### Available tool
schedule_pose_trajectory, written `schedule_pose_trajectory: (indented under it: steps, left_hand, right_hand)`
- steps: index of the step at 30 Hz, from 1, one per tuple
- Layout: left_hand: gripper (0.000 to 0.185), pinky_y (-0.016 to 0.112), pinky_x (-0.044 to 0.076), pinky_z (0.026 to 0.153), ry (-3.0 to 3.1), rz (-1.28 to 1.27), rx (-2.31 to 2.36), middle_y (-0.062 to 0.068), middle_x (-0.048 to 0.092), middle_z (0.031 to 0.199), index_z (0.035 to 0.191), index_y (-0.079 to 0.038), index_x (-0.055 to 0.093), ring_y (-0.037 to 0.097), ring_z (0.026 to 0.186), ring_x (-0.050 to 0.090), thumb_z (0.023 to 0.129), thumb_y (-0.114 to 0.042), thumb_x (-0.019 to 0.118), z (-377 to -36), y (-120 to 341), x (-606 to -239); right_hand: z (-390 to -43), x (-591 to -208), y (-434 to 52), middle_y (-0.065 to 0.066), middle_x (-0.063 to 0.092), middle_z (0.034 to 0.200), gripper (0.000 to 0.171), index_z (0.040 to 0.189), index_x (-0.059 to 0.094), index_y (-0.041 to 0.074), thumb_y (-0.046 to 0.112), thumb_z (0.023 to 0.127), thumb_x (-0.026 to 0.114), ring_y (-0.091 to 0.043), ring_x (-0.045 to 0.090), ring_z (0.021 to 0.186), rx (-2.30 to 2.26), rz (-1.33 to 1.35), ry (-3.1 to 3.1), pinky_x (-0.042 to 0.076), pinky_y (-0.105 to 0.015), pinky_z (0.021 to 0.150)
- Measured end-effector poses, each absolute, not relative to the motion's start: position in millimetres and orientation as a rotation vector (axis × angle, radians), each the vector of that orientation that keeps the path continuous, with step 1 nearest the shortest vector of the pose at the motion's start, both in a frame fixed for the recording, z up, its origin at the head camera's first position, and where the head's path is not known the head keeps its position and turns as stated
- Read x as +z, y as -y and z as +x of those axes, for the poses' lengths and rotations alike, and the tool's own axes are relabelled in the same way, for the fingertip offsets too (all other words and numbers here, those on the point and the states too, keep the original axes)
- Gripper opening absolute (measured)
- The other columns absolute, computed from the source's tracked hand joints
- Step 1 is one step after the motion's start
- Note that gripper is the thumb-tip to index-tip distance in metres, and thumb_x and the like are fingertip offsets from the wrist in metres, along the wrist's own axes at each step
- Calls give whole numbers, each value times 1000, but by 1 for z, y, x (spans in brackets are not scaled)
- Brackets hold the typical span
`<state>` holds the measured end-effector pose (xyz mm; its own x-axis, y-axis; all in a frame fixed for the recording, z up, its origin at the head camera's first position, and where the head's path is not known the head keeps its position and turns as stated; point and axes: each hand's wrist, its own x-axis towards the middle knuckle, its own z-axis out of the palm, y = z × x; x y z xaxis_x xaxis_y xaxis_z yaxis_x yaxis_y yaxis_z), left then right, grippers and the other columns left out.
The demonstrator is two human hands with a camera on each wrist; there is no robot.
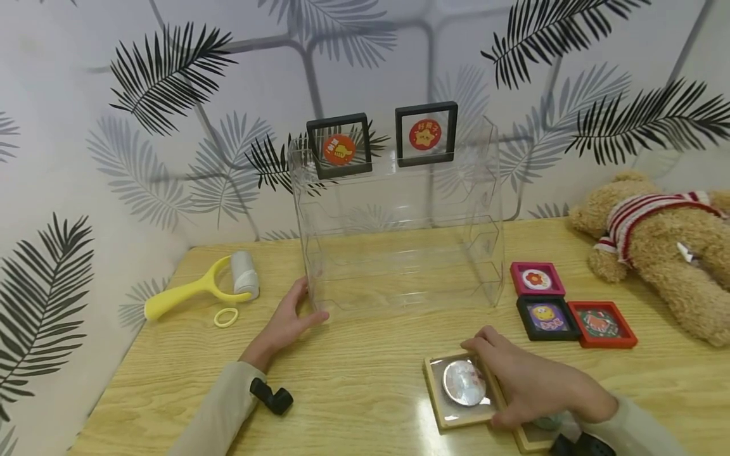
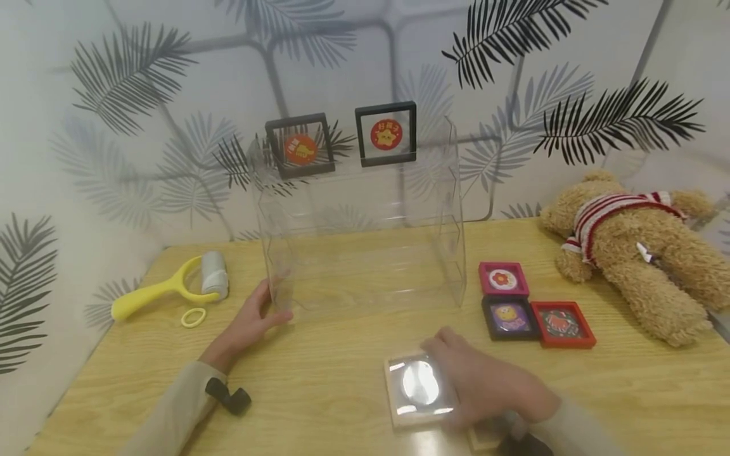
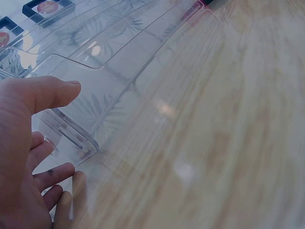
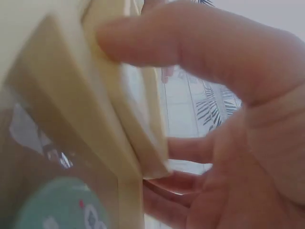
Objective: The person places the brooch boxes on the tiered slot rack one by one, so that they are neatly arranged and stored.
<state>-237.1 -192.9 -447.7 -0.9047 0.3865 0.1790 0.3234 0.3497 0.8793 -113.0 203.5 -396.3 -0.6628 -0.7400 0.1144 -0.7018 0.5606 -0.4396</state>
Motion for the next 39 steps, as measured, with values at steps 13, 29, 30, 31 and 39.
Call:
schedule_pose_trajectory:
  steps: [13,29,30,31,39]
  left_hand:
    - [73,56,25,106,-2525,669,1627,18,35,144,143,-9,26,37,133,33,83,-13,68,-237,193,-449]
    - [73,55,26,106,-2541,696,1610,19,38,141,142,-9,28,37,130,37,82,-12,69,-239,192,-444]
    - [73,55,26,106,-2540,695,1609,18,38,141,142,-10,28,36,129,37,82,-13,69,-239,192,-444]
    - [73,55,26,106,-2537,695,1611,18,38,141,142,-10,28,36,129,37,82,-13,69,-239,192,-444]
    - [74,55,26,106,-2521,667,1636,17,37,143,143,-11,28,37,131,35,81,-12,69,-236,192,-445]
  right_hand:
    - [-122,-397,-198,-12,47,122,87,137,25,3,29,73,78,-11,58,101,-1244,-952,-2367,52,-27,79]
    - [-136,-388,-195,-14,54,111,34,123,48,-5,-3,89,52,-9,63,90,-1647,-1156,-2322,55,-28,69]
    - [-137,-384,-194,-12,55,111,34,123,49,-5,-3,89,53,-9,63,90,-1656,-1158,-2337,55,-28,68]
    - [-138,-379,-193,-11,56,110,34,122,50,-5,-3,88,54,-9,63,90,-1658,-1157,-2357,55,-28,68]
    - [-161,-331,-180,-26,57,106,17,104,48,-8,-3,89,53,-2,65,84,-1626,-1055,-2643,56,-27,62]
